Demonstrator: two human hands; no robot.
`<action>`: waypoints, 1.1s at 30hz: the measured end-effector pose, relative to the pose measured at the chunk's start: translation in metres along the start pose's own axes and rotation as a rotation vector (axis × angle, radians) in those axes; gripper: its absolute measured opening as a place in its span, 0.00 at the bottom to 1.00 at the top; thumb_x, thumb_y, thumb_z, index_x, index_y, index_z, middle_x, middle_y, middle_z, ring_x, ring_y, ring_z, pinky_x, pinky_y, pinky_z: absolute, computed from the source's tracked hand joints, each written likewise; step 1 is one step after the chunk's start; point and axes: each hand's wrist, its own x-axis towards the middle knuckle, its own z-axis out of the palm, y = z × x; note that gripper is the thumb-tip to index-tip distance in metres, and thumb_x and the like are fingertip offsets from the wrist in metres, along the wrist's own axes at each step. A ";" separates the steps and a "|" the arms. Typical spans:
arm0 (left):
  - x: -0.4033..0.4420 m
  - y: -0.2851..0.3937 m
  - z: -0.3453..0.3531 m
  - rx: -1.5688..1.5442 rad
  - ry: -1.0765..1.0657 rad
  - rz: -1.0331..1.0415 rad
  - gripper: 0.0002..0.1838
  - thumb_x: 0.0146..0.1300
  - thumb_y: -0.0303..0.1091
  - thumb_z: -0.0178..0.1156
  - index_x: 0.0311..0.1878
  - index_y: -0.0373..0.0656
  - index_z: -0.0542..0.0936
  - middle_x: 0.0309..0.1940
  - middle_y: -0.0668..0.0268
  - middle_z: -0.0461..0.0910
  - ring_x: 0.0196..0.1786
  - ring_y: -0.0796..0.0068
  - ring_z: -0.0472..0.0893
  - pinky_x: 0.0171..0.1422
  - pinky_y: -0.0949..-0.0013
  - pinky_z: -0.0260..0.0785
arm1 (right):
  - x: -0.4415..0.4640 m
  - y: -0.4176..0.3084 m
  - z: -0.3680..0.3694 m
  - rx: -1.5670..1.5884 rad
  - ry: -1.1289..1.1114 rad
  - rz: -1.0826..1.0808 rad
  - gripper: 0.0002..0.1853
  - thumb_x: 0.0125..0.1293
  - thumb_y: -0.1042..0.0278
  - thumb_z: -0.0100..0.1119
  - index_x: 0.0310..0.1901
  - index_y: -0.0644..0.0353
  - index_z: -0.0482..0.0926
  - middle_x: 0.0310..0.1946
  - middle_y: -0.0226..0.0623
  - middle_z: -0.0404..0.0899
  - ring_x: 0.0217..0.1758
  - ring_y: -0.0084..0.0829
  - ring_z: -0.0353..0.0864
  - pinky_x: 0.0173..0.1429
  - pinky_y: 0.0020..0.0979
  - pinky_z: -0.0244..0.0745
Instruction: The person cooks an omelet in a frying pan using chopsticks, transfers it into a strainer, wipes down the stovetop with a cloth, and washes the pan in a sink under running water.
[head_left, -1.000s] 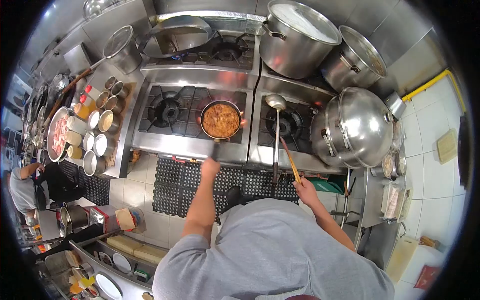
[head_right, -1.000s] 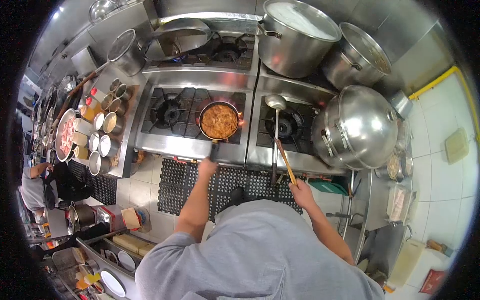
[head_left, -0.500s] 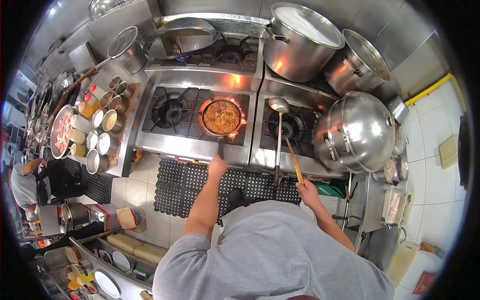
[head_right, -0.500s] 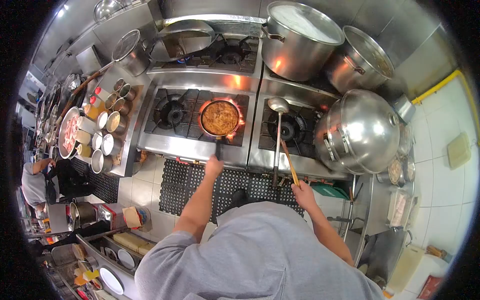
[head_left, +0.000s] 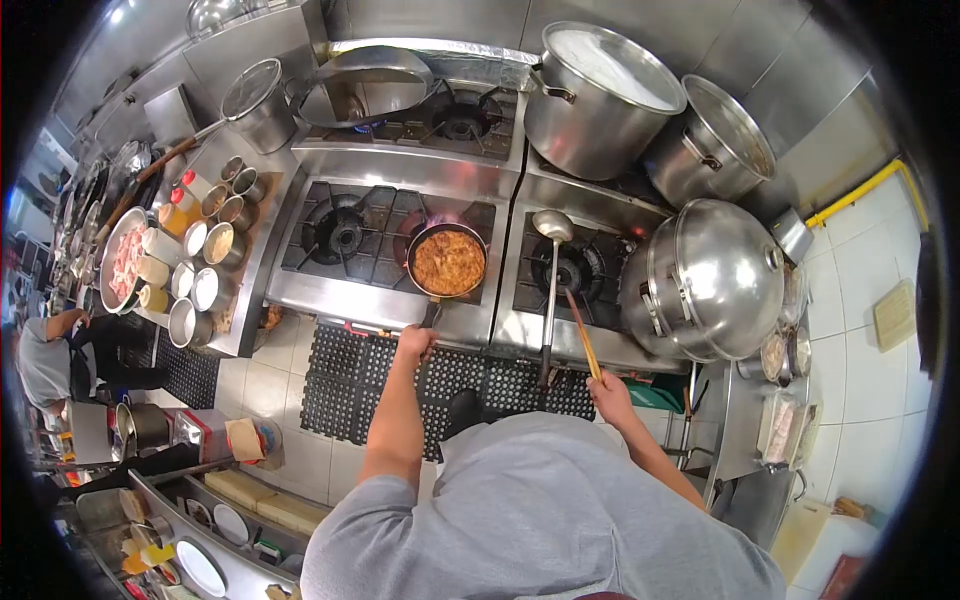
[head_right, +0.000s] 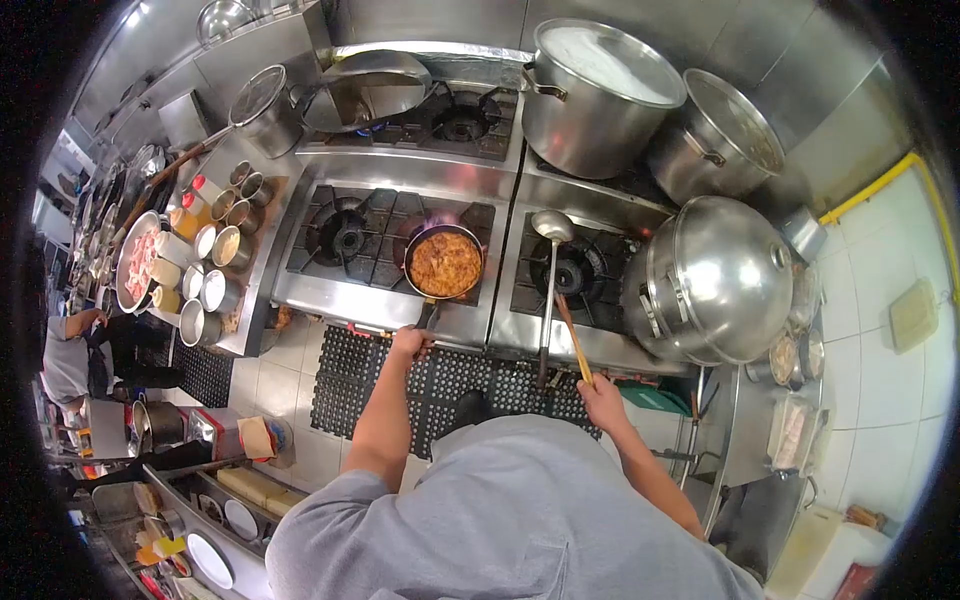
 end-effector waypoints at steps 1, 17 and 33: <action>-0.002 0.002 0.006 0.064 0.003 -0.002 0.13 0.57 0.34 0.61 0.24 0.34 0.74 0.13 0.61 0.73 0.11 0.69 0.70 0.13 0.66 0.58 | -0.007 -0.020 -0.003 0.034 -0.014 0.073 0.13 0.70 0.61 0.55 0.30 0.59 0.71 0.20 0.27 0.70 0.21 0.20 0.69 0.26 0.27 0.65; -0.261 -0.119 -0.054 0.335 0.849 0.026 0.21 0.57 0.48 0.66 0.30 0.33 0.81 0.24 0.50 0.82 0.32 0.53 0.83 0.39 0.55 0.71 | 0.053 -0.039 0.041 0.075 -0.521 -0.217 0.14 0.71 0.61 0.55 0.29 0.60 0.70 0.19 0.27 0.71 0.20 0.20 0.69 0.24 0.28 0.65; -0.566 0.123 -0.167 -0.066 1.142 0.365 0.16 0.63 0.39 0.63 0.23 0.42 0.74 0.14 0.71 0.69 0.13 0.79 0.66 0.17 0.69 0.54 | 0.016 -0.068 0.101 -0.015 -0.744 -0.507 0.13 0.69 0.63 0.55 0.28 0.61 0.71 0.19 0.29 0.72 0.21 0.22 0.72 0.27 0.28 0.67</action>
